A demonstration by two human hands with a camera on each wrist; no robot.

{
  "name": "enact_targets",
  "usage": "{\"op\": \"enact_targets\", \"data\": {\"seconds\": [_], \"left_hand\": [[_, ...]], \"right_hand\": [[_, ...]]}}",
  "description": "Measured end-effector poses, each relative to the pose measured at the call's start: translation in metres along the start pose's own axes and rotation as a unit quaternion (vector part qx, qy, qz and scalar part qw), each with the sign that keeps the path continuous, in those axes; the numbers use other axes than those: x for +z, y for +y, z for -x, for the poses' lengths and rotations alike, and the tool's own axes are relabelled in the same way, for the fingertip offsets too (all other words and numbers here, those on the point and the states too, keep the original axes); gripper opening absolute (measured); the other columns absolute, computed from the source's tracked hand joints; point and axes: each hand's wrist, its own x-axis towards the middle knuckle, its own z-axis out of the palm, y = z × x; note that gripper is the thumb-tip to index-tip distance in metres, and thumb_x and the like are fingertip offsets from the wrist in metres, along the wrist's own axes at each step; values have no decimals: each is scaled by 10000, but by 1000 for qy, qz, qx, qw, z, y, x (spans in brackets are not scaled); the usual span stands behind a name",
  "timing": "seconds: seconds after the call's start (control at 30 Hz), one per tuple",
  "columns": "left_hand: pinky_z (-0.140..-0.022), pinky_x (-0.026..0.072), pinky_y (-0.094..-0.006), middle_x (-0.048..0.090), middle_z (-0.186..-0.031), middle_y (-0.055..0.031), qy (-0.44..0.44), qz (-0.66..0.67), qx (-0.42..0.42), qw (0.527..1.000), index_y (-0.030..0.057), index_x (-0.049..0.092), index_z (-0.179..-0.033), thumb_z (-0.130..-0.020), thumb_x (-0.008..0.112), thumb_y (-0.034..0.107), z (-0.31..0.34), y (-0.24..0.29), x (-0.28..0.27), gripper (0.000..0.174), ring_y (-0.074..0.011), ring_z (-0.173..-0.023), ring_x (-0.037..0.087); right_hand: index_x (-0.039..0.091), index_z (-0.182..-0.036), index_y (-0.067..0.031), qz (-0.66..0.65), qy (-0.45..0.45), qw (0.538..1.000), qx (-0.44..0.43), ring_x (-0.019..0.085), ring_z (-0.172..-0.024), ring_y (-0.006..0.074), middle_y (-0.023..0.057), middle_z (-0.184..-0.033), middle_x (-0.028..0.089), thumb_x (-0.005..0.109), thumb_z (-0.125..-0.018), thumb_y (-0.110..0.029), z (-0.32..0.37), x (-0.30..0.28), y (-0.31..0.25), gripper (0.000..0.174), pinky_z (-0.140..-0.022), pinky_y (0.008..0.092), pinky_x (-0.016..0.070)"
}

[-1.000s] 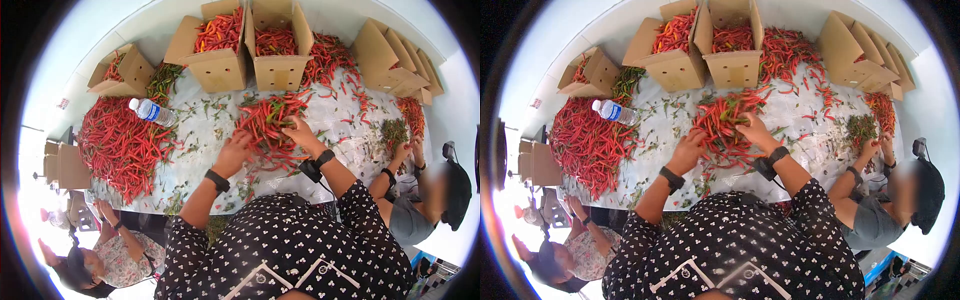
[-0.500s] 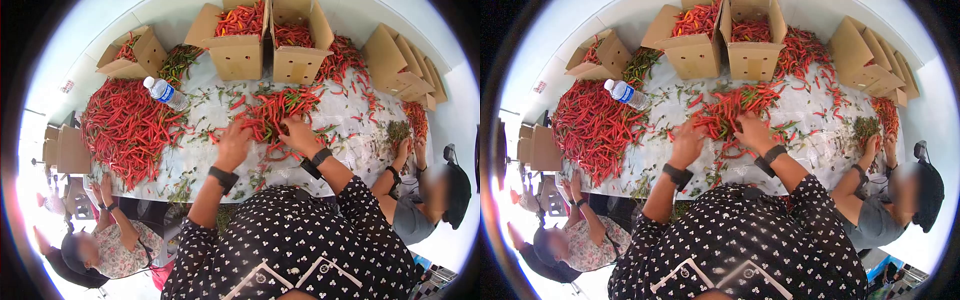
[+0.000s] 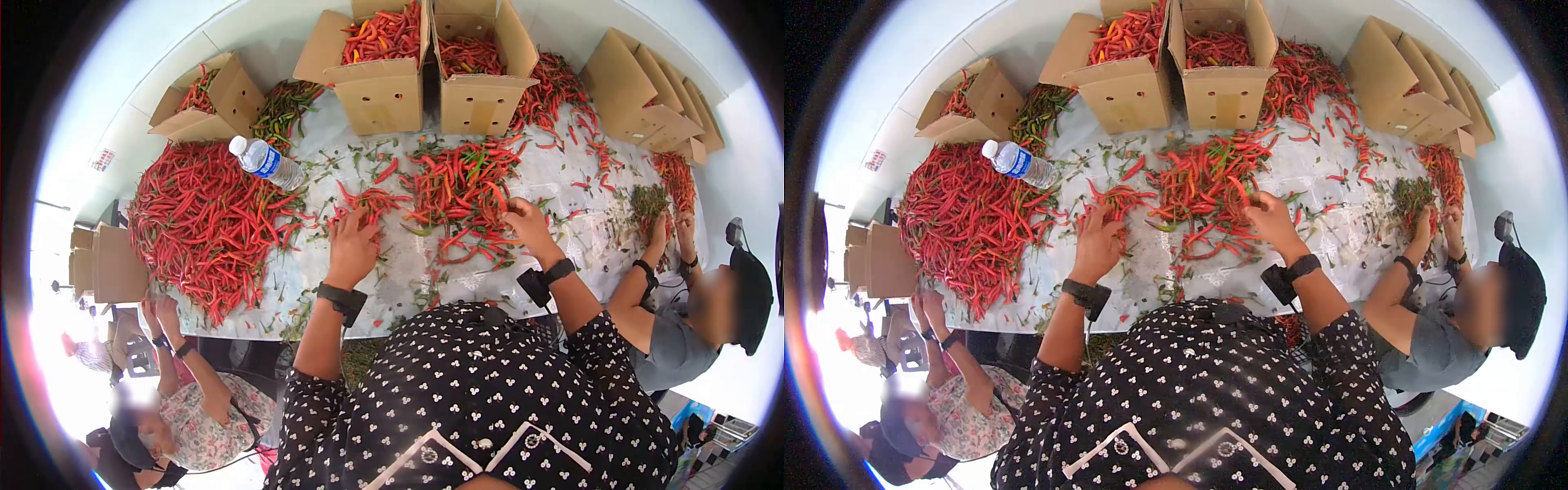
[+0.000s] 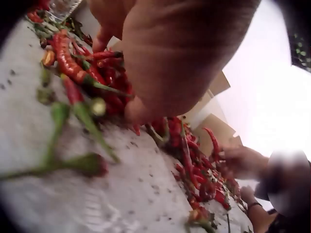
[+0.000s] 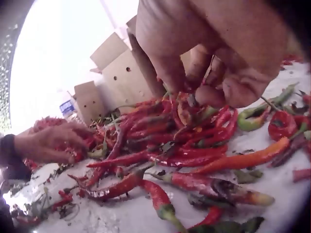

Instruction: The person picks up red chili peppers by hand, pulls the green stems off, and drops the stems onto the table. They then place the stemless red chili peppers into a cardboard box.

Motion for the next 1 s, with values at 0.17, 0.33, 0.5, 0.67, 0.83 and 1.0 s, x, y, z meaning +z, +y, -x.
{"op": "enact_targets", "data": {"seconds": [0.17,0.33,0.5,0.67,0.83,1.0], "left_hand": [[-833,382,-456,511,-1120,-76,62,44,35,996,101,626,-918,-664,552,52,-22,7,1,268,-293,-1043,467],[-812,392,-433,532,-1072,-82,50,54,86,994,107,616,-947,-679,546,78,-32,37,30,279,-282,-1026,473],[-802,406,-437,537,-1089,-97,-68,113,171,976,121,619,-950,-680,565,116,0,44,23,276,-279,-1034,483],[-756,443,-407,560,-1029,-120,79,100,62,990,45,599,-864,-676,608,129,-4,-3,12,206,-306,-921,549],[-611,459,-410,585,-810,-150,31,-7,-137,990,24,577,-889,-735,598,148,-12,-28,15,198,-339,-707,567],[-529,415,-300,547,-626,-46,1,361,-203,910,38,570,-878,-823,571,186,2,-31,19,158,-187,-566,527]], "right_hand": [[558,-961,-32,-328,-106,928,140,554,-685,98,71,-840,631,479,-817,-131,8,16,-26,192,-581,228,439],[493,-1066,-47,-392,-164,898,119,570,-802,162,92,-892,619,453,-822,-102,4,40,-41,253,-683,276,444],[523,-1023,-50,-373,-173,897,159,576,-740,145,66,-845,619,461,-856,-174,8,49,-48,217,-604,271,445],[570,-825,-32,-290,-209,914,192,520,-491,141,60,-583,558,470,-893,-315,15,57,-40,308,-474,256,410],[542,-847,-9,-289,-254,899,208,520,-478,152,61,-556,534,458,-893,-245,12,80,-55,255,-468,267,417],[529,-968,-13,-335,-242,884,217,531,-531,124,43,-647,561,506,-863,-156,5,104,-81,178,-498,260,433]]}}
